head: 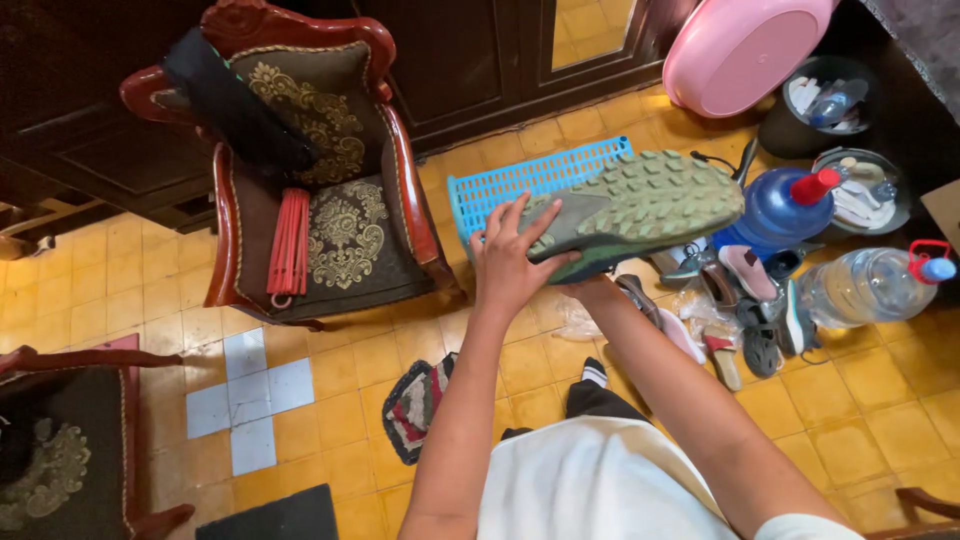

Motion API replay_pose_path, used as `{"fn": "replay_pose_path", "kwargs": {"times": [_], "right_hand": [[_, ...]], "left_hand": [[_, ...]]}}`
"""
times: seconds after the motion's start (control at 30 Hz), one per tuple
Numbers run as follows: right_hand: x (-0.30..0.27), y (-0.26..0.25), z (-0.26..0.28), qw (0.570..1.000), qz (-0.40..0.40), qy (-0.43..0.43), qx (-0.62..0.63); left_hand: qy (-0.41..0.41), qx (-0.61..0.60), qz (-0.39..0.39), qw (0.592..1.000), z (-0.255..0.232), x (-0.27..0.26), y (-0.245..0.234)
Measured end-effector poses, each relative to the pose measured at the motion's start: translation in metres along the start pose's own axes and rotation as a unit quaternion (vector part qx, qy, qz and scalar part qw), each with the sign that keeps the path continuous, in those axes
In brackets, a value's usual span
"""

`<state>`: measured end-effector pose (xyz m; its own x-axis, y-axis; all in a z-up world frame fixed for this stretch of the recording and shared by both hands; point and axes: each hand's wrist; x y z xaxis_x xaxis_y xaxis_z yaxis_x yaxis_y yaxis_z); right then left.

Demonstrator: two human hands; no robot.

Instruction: Organizing and inspecting various pairs of shoes on the floor.

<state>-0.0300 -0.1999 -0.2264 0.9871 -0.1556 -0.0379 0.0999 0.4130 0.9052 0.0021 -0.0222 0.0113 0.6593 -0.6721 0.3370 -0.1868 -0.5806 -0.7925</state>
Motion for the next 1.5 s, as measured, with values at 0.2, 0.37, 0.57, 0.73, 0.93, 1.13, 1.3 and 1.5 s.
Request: {"fn": "replay_pose_path", "kwargs": {"times": [0.2, 0.37, 0.57, 0.73, 0.93, 1.13, 1.3, 1.5], "right_hand": [[0.025, -0.019, 0.046, 0.98, -0.049, 0.138, -0.134], [0.05, -0.027, 0.049, 0.958, -0.11, 0.128, -0.233], [0.054, -0.029, 0.065, 0.943, -0.09, 0.19, -0.257], [0.066, -0.086, 0.058, 0.898, -0.141, 0.197, -0.366], [0.09, -0.053, 0.093, 0.839, -0.315, 0.176, -0.406], [0.09, -0.089, 0.091, 0.746, -0.427, 0.159, -0.485], [0.082, -0.102, 0.103, 0.665, -0.498, 0.203, -0.519], [0.091, -0.124, 0.132, 0.681, -0.563, 0.212, -0.417]], "left_hand": [[-0.039, -0.097, -0.029, 0.994, 0.01, 0.047, 0.024], [-0.062, -0.236, -0.086, 0.966, 0.041, 0.063, 0.074], [-0.152, -0.454, -0.1, 0.872, 0.098, 0.068, 0.115], [-0.212, -0.535, -0.056, 0.816, 0.159, 0.071, 0.192], [-0.23, -0.408, 0.022, 0.883, 0.241, 0.093, 0.324], [-0.275, -0.33, 0.086, 0.899, 0.194, 0.121, 0.327], [-0.252, -0.466, 0.222, 0.818, 0.201, 0.091, 0.414], [-0.203, -0.422, 0.293, 0.833, 0.191, 0.111, 0.432]]}}
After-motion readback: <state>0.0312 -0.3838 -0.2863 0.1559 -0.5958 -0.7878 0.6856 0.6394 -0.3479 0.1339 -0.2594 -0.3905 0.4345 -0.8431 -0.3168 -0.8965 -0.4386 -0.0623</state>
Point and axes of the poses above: each hand's wrist, its own x-axis towards the middle knuckle, its own y-axis out of the palm, z = x × y, and after that the axes turned 2 degrees about y, right-handed
